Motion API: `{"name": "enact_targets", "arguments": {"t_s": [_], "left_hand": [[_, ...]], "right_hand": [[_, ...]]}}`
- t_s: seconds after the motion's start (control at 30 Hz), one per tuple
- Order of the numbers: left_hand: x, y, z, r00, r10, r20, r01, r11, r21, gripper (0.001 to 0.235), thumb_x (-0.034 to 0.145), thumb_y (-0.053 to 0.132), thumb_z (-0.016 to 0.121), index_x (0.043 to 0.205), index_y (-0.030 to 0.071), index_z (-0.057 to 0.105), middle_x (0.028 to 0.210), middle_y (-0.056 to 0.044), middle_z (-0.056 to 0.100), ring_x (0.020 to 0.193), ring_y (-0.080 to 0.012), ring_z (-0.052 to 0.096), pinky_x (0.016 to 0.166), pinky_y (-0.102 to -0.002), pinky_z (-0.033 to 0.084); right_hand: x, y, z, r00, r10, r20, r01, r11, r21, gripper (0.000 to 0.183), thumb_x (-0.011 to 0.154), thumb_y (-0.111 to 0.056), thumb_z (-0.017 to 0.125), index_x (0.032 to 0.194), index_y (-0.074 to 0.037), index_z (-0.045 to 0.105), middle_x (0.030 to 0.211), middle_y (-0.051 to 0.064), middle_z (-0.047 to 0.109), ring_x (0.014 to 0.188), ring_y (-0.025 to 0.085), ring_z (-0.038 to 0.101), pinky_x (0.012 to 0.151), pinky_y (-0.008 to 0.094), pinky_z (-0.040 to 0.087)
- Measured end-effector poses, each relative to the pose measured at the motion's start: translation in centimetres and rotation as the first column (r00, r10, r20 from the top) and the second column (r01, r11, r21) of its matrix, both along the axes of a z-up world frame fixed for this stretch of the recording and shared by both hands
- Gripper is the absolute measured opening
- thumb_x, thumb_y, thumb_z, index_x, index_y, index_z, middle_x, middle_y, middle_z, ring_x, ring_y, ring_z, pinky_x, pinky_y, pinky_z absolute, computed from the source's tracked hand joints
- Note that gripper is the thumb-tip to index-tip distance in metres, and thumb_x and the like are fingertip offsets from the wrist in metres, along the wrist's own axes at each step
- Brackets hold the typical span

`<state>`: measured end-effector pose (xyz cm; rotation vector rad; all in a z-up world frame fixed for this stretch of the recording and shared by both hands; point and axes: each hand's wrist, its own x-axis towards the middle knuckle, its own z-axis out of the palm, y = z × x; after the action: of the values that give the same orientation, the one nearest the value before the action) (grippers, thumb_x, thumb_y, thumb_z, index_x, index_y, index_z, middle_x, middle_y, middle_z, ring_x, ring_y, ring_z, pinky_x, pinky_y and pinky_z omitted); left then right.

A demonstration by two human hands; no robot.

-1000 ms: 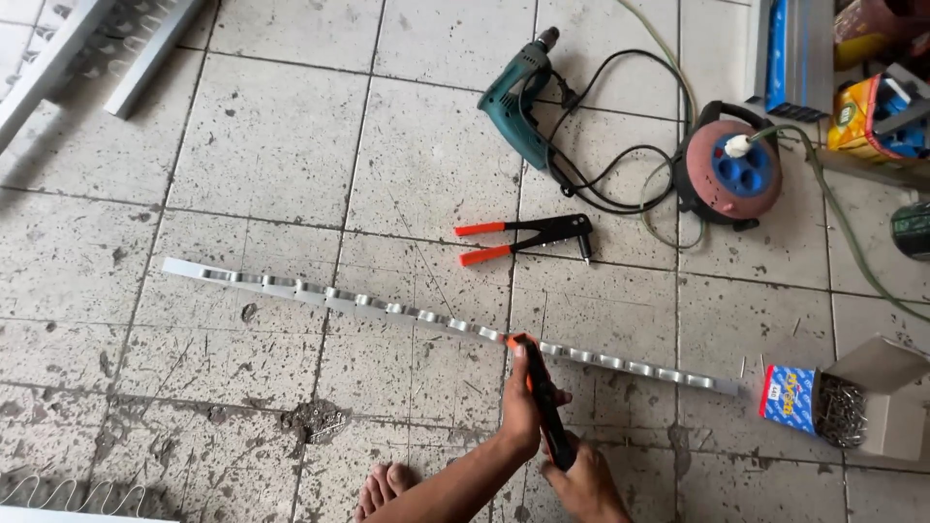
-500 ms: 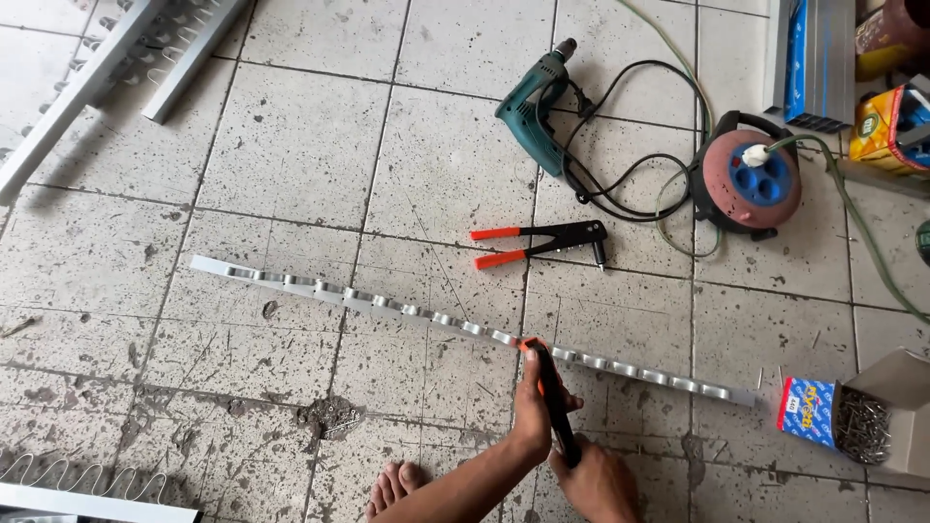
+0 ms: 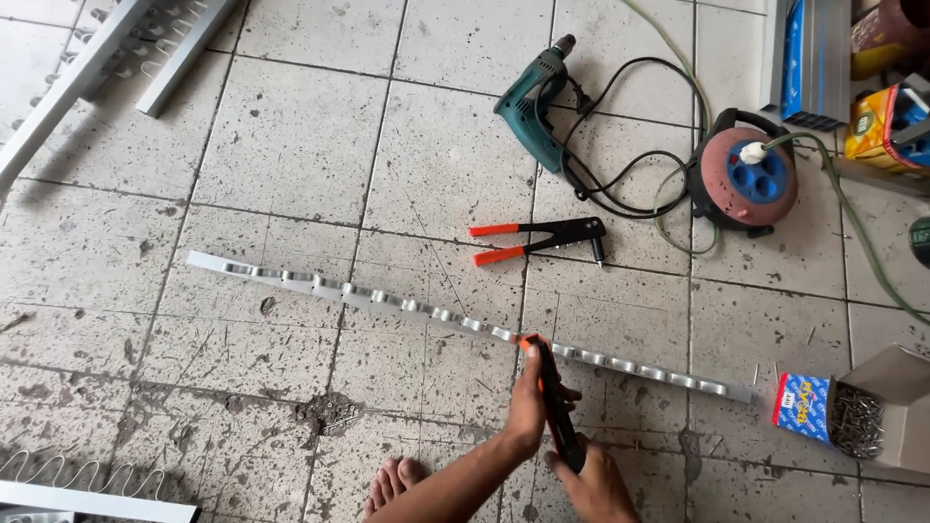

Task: Using a manual rivet gun to attach rivets to a long metal strip on the floor.

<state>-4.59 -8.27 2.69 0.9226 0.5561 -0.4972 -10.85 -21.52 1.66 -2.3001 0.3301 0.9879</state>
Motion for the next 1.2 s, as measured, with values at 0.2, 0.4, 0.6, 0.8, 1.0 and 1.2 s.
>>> {"name": "enact_targets", "arguments": {"t_s": [0.2, 0.4, 0.6, 0.8, 1.0, 1.2], "left_hand": [[-0.6, 5.4, -4.5, 0.631, -0.539, 0.557, -0.521, 0.238, 0.82, 0.048, 0.097, 0.045, 0.033, 0.121, 0.004, 0.044, 0.108, -0.01, 0.052, 0.08, -0.0172, 0.049, 0.053, -0.027, 0.043], [1.5, 9.0, -9.5, 0.652, -0.751, 0.1, -0.415, -0.243, 0.877, 0.061, 0.097, 0.042, 0.03, 0.149, 0.013, 0.022, 0.156, -0.024, 0.005, 0.145, -0.0322, 0.005, 0.114, -0.055, -0.007], [1.6, 9.0, -10.8, 0.657, -0.742, 0.137, -0.44, -0.229, 0.868, 0.057, 0.098, 0.039, 0.028, 0.15, 0.019, 0.018, 0.156, -0.024, 0.007, 0.145, -0.0349, 0.011, 0.115, -0.058, -0.005], [1.6, 9.1, -11.6, 0.65, -0.754, 0.099, -0.44, -0.266, 0.857, 0.058, 0.098, 0.039, 0.028, 0.15, 0.017, 0.017, 0.155, -0.026, 0.003, 0.144, -0.0363, 0.012, 0.114, -0.06, -0.005], [1.5, 9.0, -10.6, 0.654, -0.75, 0.095, -0.425, -0.261, 0.867, 0.056, 0.096, 0.034, 0.028, 0.149, 0.018, 0.021, 0.155, -0.025, 0.005, 0.144, -0.0342, 0.012, 0.115, -0.054, -0.009], [1.5, 9.1, -9.8, 0.642, -0.761, 0.093, -0.398, -0.227, 0.889, 0.058, 0.097, 0.037, 0.03, 0.15, 0.016, 0.018, 0.155, -0.026, 0.001, 0.145, -0.0335, 0.003, 0.114, -0.054, -0.011]], "right_hand": [[-1.1, -0.5, -3.3, 0.998, 0.022, 0.064, -0.01, 0.985, -0.173, 0.038, 0.079, -0.053, 0.059, 0.092, -0.019, 0.065, 0.065, 0.004, 0.062, 0.063, 0.021, 0.064, 0.063, 0.032, 0.046], [-0.8, -0.6, -2.8, 0.971, 0.018, 0.24, -0.031, 0.998, 0.049, 0.029, 0.088, -0.042, 0.055, 0.072, -0.019, 0.055, 0.045, -0.01, 0.035, 0.032, 0.01, 0.031, 0.032, 0.026, 0.027], [-0.5, 0.1, -1.8, 0.96, 0.054, 0.274, -0.045, 0.998, -0.042, 0.026, 0.086, -0.039, 0.057, 0.069, -0.019, 0.056, 0.042, -0.007, 0.046, 0.033, 0.013, 0.043, 0.037, 0.03, 0.034], [-0.9, -0.6, -4.8, 0.928, 0.031, 0.371, -0.044, 0.999, 0.027, 0.022, 0.086, -0.031, 0.062, 0.069, -0.018, 0.058, 0.041, -0.01, 0.041, 0.028, 0.011, 0.034, 0.029, 0.028, 0.027], [-0.9, -1.2, -7.4, 0.864, -0.099, 0.494, 0.004, 0.982, 0.189, 0.026, 0.087, -0.03, 0.06, 0.066, -0.016, 0.054, 0.042, -0.008, 0.042, 0.027, 0.01, 0.032, 0.024, 0.027, 0.027], [0.0, -2.6, -3.5, 0.73, -0.144, 0.668, -0.072, 0.956, 0.285, 0.037, 0.086, -0.045, 0.052, 0.062, -0.016, 0.054, 0.043, -0.009, 0.038, 0.028, 0.009, 0.032, 0.024, 0.027, 0.028]]}}
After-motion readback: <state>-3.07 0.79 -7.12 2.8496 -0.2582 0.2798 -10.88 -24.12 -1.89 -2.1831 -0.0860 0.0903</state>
